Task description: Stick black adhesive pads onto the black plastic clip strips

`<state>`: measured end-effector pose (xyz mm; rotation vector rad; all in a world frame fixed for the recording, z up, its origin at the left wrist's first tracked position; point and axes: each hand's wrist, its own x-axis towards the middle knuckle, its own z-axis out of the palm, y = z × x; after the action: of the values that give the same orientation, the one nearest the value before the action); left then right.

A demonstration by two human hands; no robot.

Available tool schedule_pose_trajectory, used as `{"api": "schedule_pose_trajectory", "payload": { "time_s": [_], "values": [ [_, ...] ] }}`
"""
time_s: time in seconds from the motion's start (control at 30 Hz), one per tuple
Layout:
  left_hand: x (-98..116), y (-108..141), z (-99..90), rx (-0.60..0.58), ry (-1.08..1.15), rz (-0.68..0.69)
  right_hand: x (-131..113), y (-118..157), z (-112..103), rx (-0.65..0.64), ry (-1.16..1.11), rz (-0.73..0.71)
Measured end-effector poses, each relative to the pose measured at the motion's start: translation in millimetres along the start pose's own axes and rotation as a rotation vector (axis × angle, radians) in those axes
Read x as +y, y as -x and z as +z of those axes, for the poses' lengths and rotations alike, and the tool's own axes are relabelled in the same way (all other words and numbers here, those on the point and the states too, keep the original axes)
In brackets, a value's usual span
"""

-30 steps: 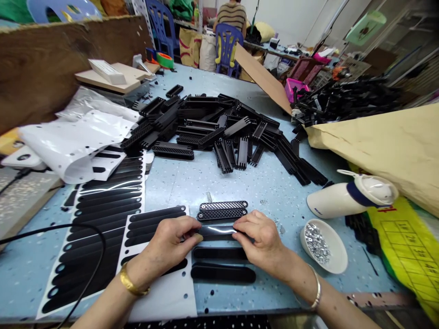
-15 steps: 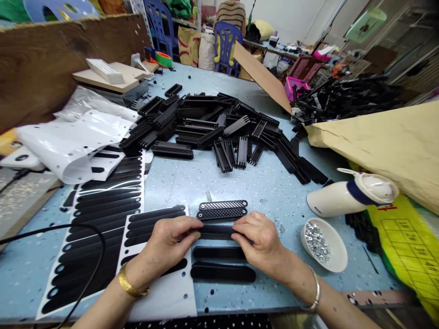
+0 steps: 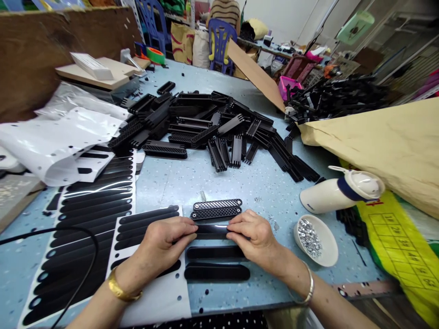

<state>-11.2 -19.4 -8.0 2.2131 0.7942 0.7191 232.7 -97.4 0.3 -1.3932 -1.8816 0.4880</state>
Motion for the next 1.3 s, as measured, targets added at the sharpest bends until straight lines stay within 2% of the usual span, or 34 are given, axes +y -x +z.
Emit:
{"api": "schedule_pose_trajectory", "payload": {
  "time_s": [0.4, 0.83, 1.07, 1.3],
  "values": [
    [2, -4, -0.2, 0.034, -0.006, 0.044, 3, 8, 1, 0.027, 0.025, -0.096],
    [1, -5, -0.7, 0.047, -0.029, 0.073, 3, 13, 6, 0.116, 0.013, -0.132],
    [-2, -3, 0.5, 0.048, -0.037, 0.068, 1, 16, 3, 0.100, 0.134, -0.262],
    [-1, -3, -0.4, 0.034, -0.037, 0.071, 6, 14, 0, 0.132, 0.009, -0.201]
  ]
}}
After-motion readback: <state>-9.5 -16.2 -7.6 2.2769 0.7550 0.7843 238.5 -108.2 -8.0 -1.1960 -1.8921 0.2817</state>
